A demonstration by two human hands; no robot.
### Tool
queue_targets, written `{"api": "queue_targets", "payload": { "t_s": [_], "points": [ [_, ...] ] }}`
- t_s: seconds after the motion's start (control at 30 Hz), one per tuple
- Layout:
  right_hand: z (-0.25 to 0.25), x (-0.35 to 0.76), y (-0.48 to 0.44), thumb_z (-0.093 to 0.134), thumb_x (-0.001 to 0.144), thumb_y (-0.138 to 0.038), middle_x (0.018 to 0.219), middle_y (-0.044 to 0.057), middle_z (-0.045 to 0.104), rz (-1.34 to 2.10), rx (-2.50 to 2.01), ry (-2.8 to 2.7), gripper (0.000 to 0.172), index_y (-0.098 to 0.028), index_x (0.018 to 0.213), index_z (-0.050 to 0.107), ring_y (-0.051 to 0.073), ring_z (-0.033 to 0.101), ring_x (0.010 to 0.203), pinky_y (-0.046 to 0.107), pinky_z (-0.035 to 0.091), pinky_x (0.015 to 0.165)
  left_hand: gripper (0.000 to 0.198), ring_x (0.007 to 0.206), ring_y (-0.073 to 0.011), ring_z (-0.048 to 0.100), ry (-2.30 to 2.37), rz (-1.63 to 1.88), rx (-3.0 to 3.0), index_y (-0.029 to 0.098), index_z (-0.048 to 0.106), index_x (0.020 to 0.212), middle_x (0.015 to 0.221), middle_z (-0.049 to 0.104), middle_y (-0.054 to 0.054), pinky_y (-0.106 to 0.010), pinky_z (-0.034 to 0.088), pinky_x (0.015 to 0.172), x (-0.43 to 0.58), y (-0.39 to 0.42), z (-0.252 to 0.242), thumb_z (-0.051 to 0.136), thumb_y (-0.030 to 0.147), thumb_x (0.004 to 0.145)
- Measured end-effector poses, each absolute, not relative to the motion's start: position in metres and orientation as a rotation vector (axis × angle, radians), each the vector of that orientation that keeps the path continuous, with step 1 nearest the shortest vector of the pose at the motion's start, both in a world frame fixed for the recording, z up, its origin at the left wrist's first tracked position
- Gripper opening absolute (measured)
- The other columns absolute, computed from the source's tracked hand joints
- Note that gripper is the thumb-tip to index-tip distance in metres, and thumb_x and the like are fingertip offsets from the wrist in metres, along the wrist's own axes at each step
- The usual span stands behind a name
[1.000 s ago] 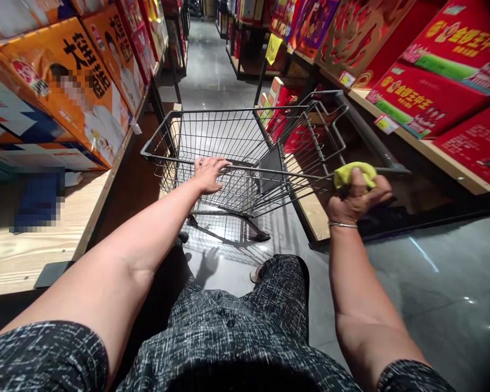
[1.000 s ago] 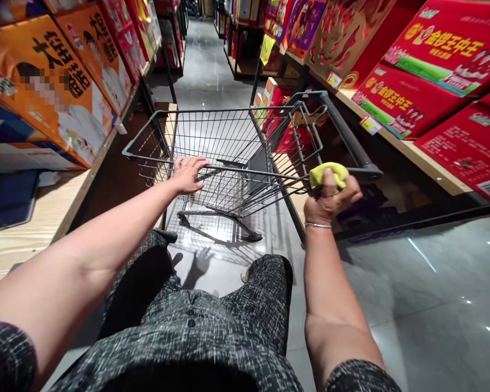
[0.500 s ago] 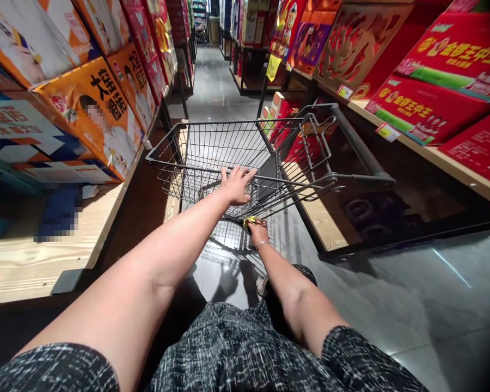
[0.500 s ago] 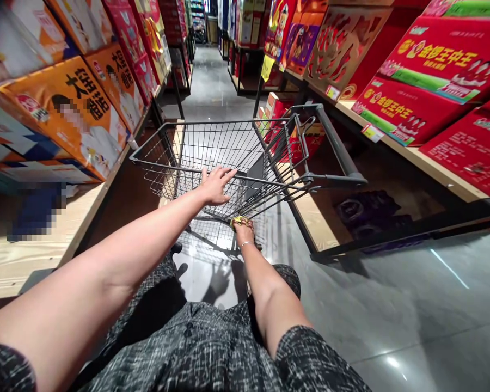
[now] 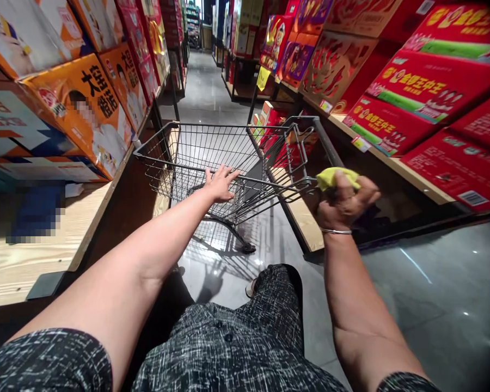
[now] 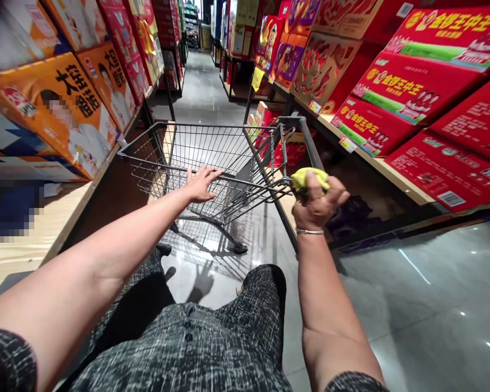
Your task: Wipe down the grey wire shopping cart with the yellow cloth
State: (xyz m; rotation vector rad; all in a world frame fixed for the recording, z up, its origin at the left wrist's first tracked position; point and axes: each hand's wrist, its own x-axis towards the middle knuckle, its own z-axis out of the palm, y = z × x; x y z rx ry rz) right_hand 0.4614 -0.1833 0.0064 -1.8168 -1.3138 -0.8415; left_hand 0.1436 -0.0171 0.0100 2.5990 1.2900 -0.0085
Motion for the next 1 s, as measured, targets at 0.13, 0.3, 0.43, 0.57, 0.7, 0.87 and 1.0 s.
{"api": "queue_targets", "payload": {
  "t_s": [0.13,0.3,0.43,0.57,0.7,0.87,1.0],
  "points": [
    [0.017,0.469,-0.182,0.057,0.087,-0.026,0.123,0.015,0.044,-1.099,-1.774,-1.037,0.045,-0.023,0.131,0.064,0.031,0.044,0.115,0.053,0.041,0.097,0.088,0.159,-0.0320,-0.009,1.337,-0.025,2.536,0.036,0.019,0.163,0.174,0.006,-0.003,-0.074,-0.003,0.119,0.144,-0.021,0.014,0.066,0.043,0.088],
    [-0.029,0.399,-0.159,0.057,0.079,-0.015,0.125,0.011,0.043,-0.794,-1.876,-1.214,0.047,-0.027,0.123,0.069,0.031,0.041,0.117,0.052,0.042,0.099,0.088,0.159,-0.0315,-0.013,1.335,-0.014,2.497,0.034,0.020,0.162,0.174,0.003,-0.004,-0.072,0.000,0.120,0.147,-0.022,0.015,0.067,0.042,0.088],
    [-0.035,0.364,-0.148,0.053,0.085,-0.013,0.129,0.011,0.049,-0.505,-1.943,-1.579,0.046,-0.032,0.123,0.072,0.031,0.041,0.119,0.049,0.039,0.107,0.086,0.159,-0.0306,-0.012,1.328,0.008,2.488,0.035,0.022,0.161,0.174,0.003,-0.003,-0.072,0.001,0.120,0.145,-0.020,0.013,0.067,0.039,0.088],
    [0.001,0.388,-0.167,0.048,0.093,-0.020,0.130,0.012,0.055,-0.442,-1.991,-1.713,0.041,-0.034,0.122,0.073,0.033,0.044,0.116,0.052,0.038,0.104,0.085,0.159,-0.0302,-0.012,1.304,0.041,2.489,0.035,0.024,0.161,0.174,0.003,-0.003,-0.072,-0.001,0.120,0.141,-0.017,0.010,0.067,0.035,0.087],
    [0.053,0.434,-0.205,0.054,0.087,-0.022,0.131,0.013,0.055,-0.616,-2.059,-1.630,0.039,-0.031,0.119,0.073,0.036,0.044,0.116,0.056,0.038,0.098,0.084,0.159,-0.0305,-0.011,1.293,0.076,2.493,0.034,0.025,0.160,0.174,0.004,-0.004,-0.072,-0.002,0.120,0.141,-0.016,0.007,0.066,0.034,0.087],
    [0.099,0.473,-0.225,0.057,0.074,-0.012,0.133,0.017,0.053,-0.814,-2.161,-1.455,0.049,-0.027,0.117,0.073,0.038,0.044,0.119,0.054,0.039,0.096,0.084,0.159,-0.0313,-0.012,1.265,0.077,2.497,0.033,0.025,0.160,0.174,0.004,-0.005,-0.073,-0.001,0.119,0.143,-0.017,0.007,0.066,0.034,0.087],
    [0.104,0.496,-0.199,0.063,0.066,-0.013,0.125,0.017,0.059,-0.589,-2.096,-1.607,0.070,-0.025,0.136,0.063,0.032,0.054,0.110,0.048,0.045,0.092,0.085,0.159,-0.0311,-0.012,1.276,0.071,2.507,0.032,0.025,0.161,0.174,0.004,-0.005,-0.074,0.000,0.119,0.142,-0.019,0.006,0.067,0.036,0.087]
  ]
}}
